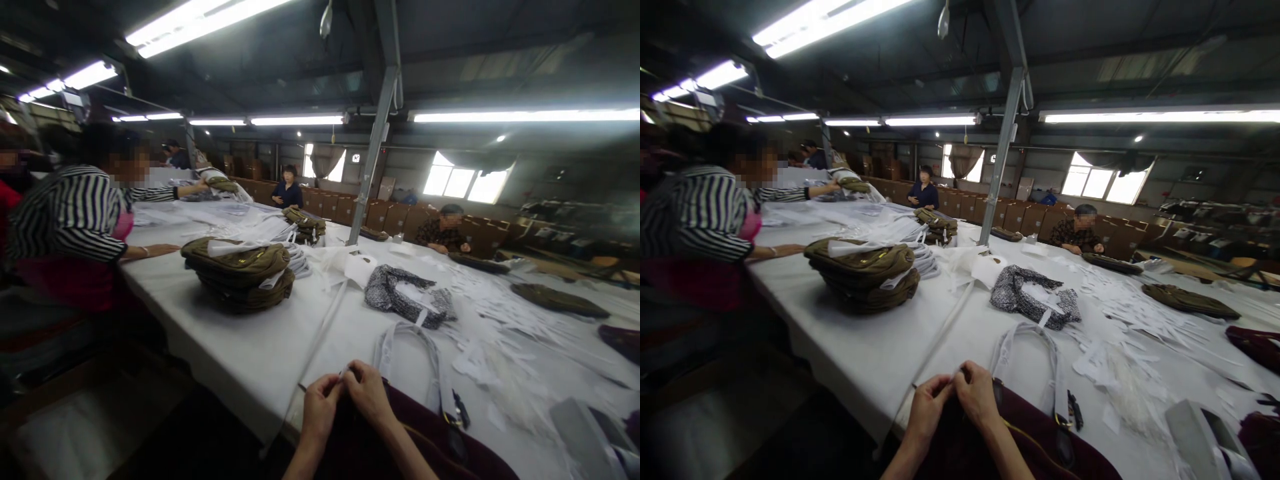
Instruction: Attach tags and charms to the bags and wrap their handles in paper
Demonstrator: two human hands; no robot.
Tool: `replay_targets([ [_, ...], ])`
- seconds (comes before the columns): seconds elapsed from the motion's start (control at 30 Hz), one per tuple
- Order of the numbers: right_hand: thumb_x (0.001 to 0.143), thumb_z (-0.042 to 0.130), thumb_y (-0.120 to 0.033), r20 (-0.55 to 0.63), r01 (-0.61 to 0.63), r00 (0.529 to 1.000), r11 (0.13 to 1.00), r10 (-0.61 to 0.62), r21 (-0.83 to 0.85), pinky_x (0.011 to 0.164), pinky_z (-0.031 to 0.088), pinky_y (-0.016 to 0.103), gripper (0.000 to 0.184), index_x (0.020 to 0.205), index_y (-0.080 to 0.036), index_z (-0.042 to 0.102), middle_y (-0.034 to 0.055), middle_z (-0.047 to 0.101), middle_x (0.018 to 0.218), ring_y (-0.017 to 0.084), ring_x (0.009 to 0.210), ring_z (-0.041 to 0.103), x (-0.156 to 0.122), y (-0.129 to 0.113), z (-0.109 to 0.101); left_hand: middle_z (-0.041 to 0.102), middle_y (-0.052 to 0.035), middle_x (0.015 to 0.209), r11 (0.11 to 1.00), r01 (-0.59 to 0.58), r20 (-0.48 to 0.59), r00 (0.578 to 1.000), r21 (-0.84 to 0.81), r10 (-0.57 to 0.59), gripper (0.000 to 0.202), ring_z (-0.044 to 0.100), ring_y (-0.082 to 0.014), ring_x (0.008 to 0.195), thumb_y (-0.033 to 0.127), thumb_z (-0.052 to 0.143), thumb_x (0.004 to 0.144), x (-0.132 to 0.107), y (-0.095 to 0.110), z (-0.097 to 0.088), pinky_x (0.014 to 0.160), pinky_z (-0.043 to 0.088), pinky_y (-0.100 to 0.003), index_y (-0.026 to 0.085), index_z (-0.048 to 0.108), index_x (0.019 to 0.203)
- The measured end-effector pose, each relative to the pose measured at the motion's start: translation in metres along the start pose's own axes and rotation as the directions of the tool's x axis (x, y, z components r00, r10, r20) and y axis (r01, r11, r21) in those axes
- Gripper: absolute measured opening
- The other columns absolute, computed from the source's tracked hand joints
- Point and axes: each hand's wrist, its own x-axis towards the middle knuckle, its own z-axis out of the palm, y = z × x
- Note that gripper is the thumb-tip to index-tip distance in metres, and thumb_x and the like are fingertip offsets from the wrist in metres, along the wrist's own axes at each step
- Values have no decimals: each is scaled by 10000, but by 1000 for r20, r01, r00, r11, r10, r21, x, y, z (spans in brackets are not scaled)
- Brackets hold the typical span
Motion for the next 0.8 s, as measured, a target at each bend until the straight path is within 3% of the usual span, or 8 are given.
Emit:
replay_targets([
  [0.13, 780, 411, -259, 38, -15, 999, 998, 12, 67, 531, 335, 235, 236, 615, -171, 555, -16, 525, 538, 136, 544, 484, -1, -1, -2, 703, -61, 768, 1000, 1, -11, 1000, 2, -1, 227, 622, -203, 766, 309, 619, 697, 1, -3, -1, 708, 476, -272, 128, 690, 815],
  [0.23, 759, 447, -247, 86, 2, 996, 993, -13, 120, 536, 356, 228, 181, 677, -168, 586, -13, 561, 573, 138, 562, 510, -3, 0, -4, 701, -57, 754, 1000, 1, -15, 1000, 14, -1, 207, 625, -204, 765, 309, 612, 701, 2, -5, -2, 705, 479, -271, 134, 684, 784],
  [0.33, 727, 466, -219, 44, 16, 999, 994, -21, 112, 551, 374, 231, 142, 674, -165, 587, -9, 573, 593, 139, 580, 522, -4, 3, -2, 699, -58, 757, 999, 1, -35, 999, 37, 0, 221, 625, -203, 758, 336, 613, 708, 4, -7, -3, 696, 482, -270, 136, 674, 780],
  [0.43, 728, 449, -241, 76, -78, 995, 976, 64, 204, 463, 366, 214, 157, 668, -165, 573, -24, 536, 534, 121, 491, 498, -3, 6, 2, 683, -51, 712, 995, -2, -101, 995, 100, 13, 242, 619, -194, 691, 370, 612, 717, 2, -8, -2, 643, 484, -269, 138, 653, 772],
  [0.53, 706, 443, -266, 195, -232, 966, 903, 170, 362, 348, 312, 189, 152, 649, -168, 545, -56, 479, 459, 90, 363, 425, -1, 8, 5, 674, -46, 727, 968, -70, -140, 985, 242, 106, 202, 619, -191, 708, 342, 564, 769, -5, -7, 0, 670, 489, -282, 159, 649, 774],
  [0.6, 672, 451, -265, 257, -310, 943, 837, 211, 451, 323, 299, 177, 137, 610, -168, 526, -63, 472, 444, 72, 333, 395, -1, 10, 5, 669, -50, 793, 906, -178, -122, 963, 385, 241, 184, 611, -193, 781, 288, 505, 817, -12, -7, 2, 738, 484, -309, 182, 655, 806],
  [0.7, 646, 454, -270, 296, -378, 921, 771, 255, 513, 321, 295, 167, 139, 569, -165, 505, -66, 459, 433, 56, 326, 371, -1, 11, 4, 638, -51, 833, 707, -366, 16, 893, 605, 449, 240, 577, -199, 841, 197, 411, 867, -21, -7, 5, 783, 474, -356, 211, 650, 884],
  [0.8, 664, 444, -296, 295, -398, 914, 751, 277, 527, 339, 311, 171, 165, 590, -162, 506, -67, 445, 432, 57, 335, 379, -1, 13, 4, 606, -63, 893, 501, -466, 169, 832, 730, 528, 312, 544, -209, 900, 123, 384, 864, -27, -7, 7, 830, 469, -391, 219, 599, 1068],
])
